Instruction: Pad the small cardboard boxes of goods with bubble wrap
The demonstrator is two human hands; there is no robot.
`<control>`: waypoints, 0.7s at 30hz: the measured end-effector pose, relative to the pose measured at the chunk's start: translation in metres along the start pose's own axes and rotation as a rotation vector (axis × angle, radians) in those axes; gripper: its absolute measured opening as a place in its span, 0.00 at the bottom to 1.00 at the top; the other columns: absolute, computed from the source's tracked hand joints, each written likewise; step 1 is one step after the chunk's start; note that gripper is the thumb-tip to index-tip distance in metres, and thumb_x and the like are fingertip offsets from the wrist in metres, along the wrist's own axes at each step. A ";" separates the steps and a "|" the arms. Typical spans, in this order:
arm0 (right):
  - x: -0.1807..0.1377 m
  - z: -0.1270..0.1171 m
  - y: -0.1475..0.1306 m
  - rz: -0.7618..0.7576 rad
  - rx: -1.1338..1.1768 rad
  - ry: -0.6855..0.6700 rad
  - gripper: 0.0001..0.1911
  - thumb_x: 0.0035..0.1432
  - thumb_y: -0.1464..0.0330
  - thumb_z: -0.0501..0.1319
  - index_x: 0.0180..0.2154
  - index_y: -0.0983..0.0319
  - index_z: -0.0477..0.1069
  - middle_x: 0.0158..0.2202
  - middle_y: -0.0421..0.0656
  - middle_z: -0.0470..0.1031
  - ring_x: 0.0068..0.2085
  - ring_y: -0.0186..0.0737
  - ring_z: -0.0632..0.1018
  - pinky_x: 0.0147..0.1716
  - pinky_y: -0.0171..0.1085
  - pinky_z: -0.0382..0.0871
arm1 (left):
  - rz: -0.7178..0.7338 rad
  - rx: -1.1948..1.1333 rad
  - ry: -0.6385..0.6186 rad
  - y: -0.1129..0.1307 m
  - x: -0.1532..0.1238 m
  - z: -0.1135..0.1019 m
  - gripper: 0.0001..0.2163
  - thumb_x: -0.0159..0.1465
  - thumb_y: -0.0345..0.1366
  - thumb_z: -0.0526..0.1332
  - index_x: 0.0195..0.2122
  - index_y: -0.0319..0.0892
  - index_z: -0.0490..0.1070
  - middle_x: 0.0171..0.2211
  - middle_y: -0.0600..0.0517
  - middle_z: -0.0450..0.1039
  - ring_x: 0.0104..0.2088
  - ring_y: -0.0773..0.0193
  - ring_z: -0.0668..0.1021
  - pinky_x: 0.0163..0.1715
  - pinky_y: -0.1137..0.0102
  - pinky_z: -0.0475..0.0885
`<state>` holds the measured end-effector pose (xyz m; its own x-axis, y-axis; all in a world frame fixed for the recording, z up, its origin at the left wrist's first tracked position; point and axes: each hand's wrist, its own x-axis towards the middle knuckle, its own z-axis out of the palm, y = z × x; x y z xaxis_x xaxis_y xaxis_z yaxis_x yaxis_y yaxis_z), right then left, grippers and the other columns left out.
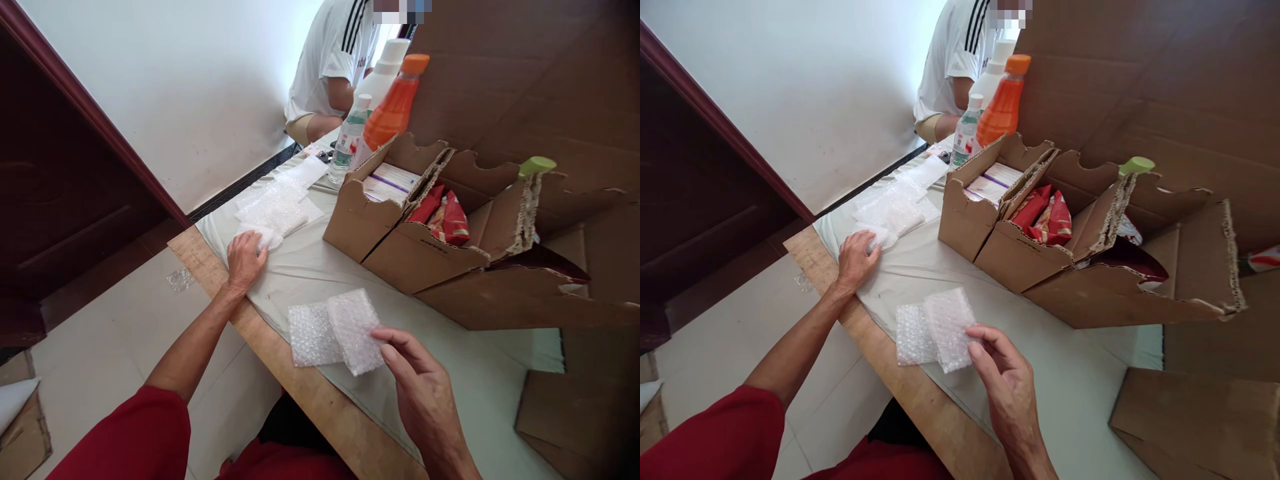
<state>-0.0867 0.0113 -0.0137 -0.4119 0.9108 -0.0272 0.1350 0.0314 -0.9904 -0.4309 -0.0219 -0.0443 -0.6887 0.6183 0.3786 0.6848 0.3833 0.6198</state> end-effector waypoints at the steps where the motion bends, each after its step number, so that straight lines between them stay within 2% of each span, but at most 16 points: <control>1: 0.005 0.004 -0.006 -0.018 -0.002 -0.036 0.12 0.57 0.55 0.68 0.37 0.55 0.81 0.39 0.42 0.81 0.41 0.41 0.79 0.39 0.34 0.72 | -0.004 -0.021 0.031 -0.001 0.000 0.000 0.11 0.59 0.29 0.62 0.42 0.40 0.78 0.50 0.40 0.80 0.55 0.45 0.77 0.61 0.50 0.67; 3: 0.019 0.016 -0.019 -0.058 0.011 -0.109 0.11 0.58 0.56 0.68 0.37 0.55 0.81 0.37 0.41 0.81 0.38 0.39 0.78 0.37 0.34 0.72 | -0.011 -0.056 0.097 -0.001 -0.006 -0.008 0.10 0.62 0.30 0.58 0.41 0.41 0.78 0.48 0.43 0.81 0.54 0.50 0.78 0.60 0.54 0.69; 5: 0.039 0.032 -0.033 -0.113 0.044 -0.185 0.09 0.59 0.57 0.67 0.37 0.54 0.80 0.35 0.39 0.80 0.36 0.38 0.77 0.36 0.34 0.70 | -0.046 -0.191 0.197 -0.001 -0.014 -0.025 0.10 0.64 0.33 0.58 0.41 0.42 0.78 0.51 0.45 0.80 0.56 0.53 0.78 0.61 0.57 0.69; 8: 0.083 0.063 -0.053 -0.203 0.143 -0.298 0.10 0.60 0.57 0.65 0.34 0.56 0.79 0.33 0.39 0.79 0.36 0.37 0.76 0.38 0.36 0.69 | -0.168 -0.631 0.358 -0.003 -0.026 -0.057 0.06 0.59 0.36 0.65 0.37 0.44 0.80 0.54 0.48 0.79 0.58 0.52 0.77 0.62 0.57 0.68; 11: 0.128 0.091 -0.068 -0.272 0.128 -0.325 0.11 0.58 0.56 0.65 0.34 0.57 0.78 0.34 0.40 0.79 0.39 0.41 0.77 0.43 0.41 0.71 | -0.348 -1.026 0.364 -0.005 -0.038 -0.086 0.07 0.53 0.34 0.68 0.33 0.45 0.81 0.52 0.50 0.80 0.59 0.49 0.76 0.63 0.55 0.68; 13: 0.144 0.101 -0.069 -0.283 0.005 -0.282 0.15 0.56 0.57 0.66 0.43 0.57 0.79 0.42 0.43 0.80 0.44 0.45 0.78 0.47 0.45 0.72 | -0.463 -1.164 0.310 -0.004 -0.047 -0.099 0.08 0.52 0.35 0.68 0.34 0.45 0.82 0.50 0.49 0.82 0.58 0.48 0.77 0.61 0.54 0.70; 16: 0.137 0.094 -0.054 -0.275 -0.154 -0.239 0.24 0.59 0.56 0.63 0.55 0.57 0.74 0.55 0.48 0.77 0.54 0.51 0.78 0.51 0.50 0.72 | -0.572 -1.277 0.225 0.005 -0.064 -0.108 0.07 0.52 0.35 0.69 0.33 0.45 0.82 0.48 0.49 0.83 0.56 0.48 0.79 0.56 0.55 0.75; 18: 0.114 0.077 -0.038 -0.307 -0.243 -0.194 0.23 0.61 0.57 0.61 0.55 0.57 0.74 0.60 0.50 0.74 0.56 0.53 0.77 0.47 0.49 0.75 | -0.597 -1.318 0.159 0.017 -0.076 -0.110 0.06 0.54 0.36 0.70 0.34 0.45 0.81 0.51 0.49 0.82 0.56 0.48 0.79 0.53 0.56 0.78; 21: 0.068 0.049 -0.022 -0.368 -0.352 -0.100 0.16 0.63 0.60 0.61 0.51 0.55 0.76 0.59 0.48 0.75 0.53 0.50 0.79 0.42 0.46 0.77 | -0.564 -1.300 0.114 0.038 -0.085 -0.111 0.07 0.59 0.39 0.70 0.39 0.47 0.81 0.55 0.50 0.80 0.56 0.50 0.80 0.50 0.58 0.80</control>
<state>-0.1615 0.0523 -0.0003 -0.5709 0.7703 0.2840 0.2531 0.4942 -0.8317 -0.3724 -0.1357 0.0234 -0.8494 0.5153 -0.1140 -0.3437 -0.3763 0.8604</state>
